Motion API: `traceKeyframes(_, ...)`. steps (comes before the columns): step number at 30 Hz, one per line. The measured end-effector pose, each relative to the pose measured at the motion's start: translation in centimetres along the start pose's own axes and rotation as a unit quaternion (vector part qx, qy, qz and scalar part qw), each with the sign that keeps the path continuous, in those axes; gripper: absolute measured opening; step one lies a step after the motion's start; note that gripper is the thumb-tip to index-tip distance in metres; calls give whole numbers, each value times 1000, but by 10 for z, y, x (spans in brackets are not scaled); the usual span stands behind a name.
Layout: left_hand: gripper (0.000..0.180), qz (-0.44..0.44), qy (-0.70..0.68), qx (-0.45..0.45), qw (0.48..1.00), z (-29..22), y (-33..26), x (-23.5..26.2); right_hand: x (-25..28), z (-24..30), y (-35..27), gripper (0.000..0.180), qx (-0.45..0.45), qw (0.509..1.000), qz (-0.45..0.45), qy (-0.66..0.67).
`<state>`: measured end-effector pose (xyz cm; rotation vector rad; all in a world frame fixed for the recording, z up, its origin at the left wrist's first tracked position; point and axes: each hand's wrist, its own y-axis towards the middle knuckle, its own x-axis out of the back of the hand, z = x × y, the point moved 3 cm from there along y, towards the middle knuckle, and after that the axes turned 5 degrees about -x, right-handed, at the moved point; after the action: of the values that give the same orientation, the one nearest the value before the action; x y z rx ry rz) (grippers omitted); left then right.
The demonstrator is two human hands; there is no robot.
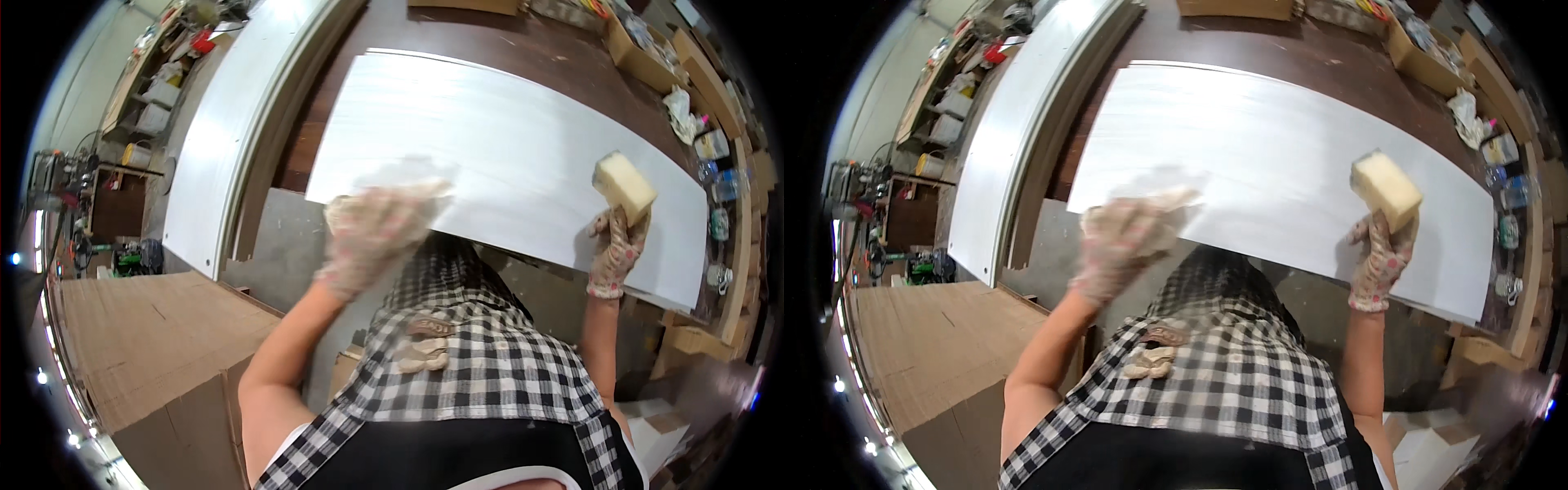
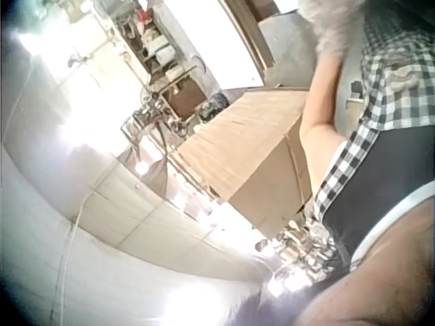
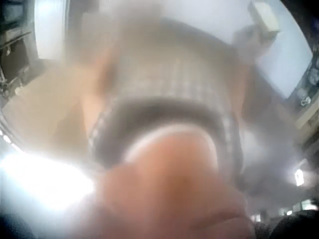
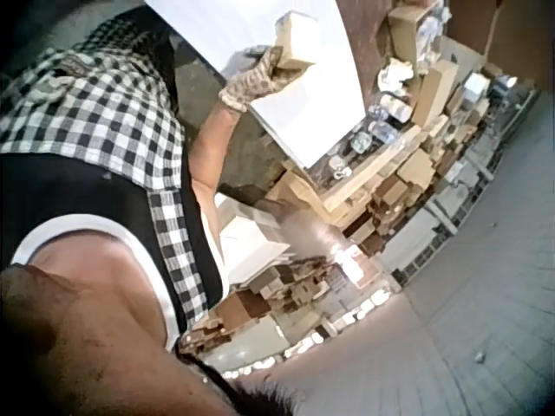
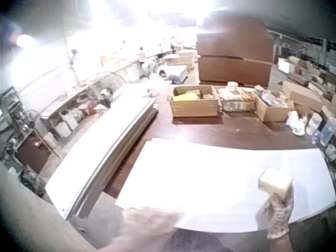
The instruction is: The person wipes white furniture panels using a cloth and a sponge, turning them over and moving them between stacks on a workbench.
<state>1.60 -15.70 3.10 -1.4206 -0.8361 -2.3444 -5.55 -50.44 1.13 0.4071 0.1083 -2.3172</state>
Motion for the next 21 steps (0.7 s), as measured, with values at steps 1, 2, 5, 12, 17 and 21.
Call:
traceKeyframes(1, 60, 44, -15, -11, 999, -15, 15, -4, -7, 3, -3, 41, 7, 1000, 8, -6)
traceKeyframes(2, 54, 85, -33, -25, 996, -21, 27, -11, -9, 5, -6, 42, 17, 1000, 12, -13)
traceKeyframes(5, 50, 151, -47, -79, 984, -21, 48, -24, 4, 5, -8, 40, 13, 999, 1, -36)
traceKeyframes(12, 43, 164, -69, -166, 970, -22, 55, -10, 26, 16, -22, 41, 39, 998, -30, -36)
traceKeyframes(17, 40, 162, -54, -240, 956, -21, 45, 33, 13, 57, -42, 54, 123, 988, -28, -89)
traceKeyframes(21, 44, 179, -37, -276, 944, -3, 73, 102, 13, 93, -48, 59, 266, 955, 69, -113)
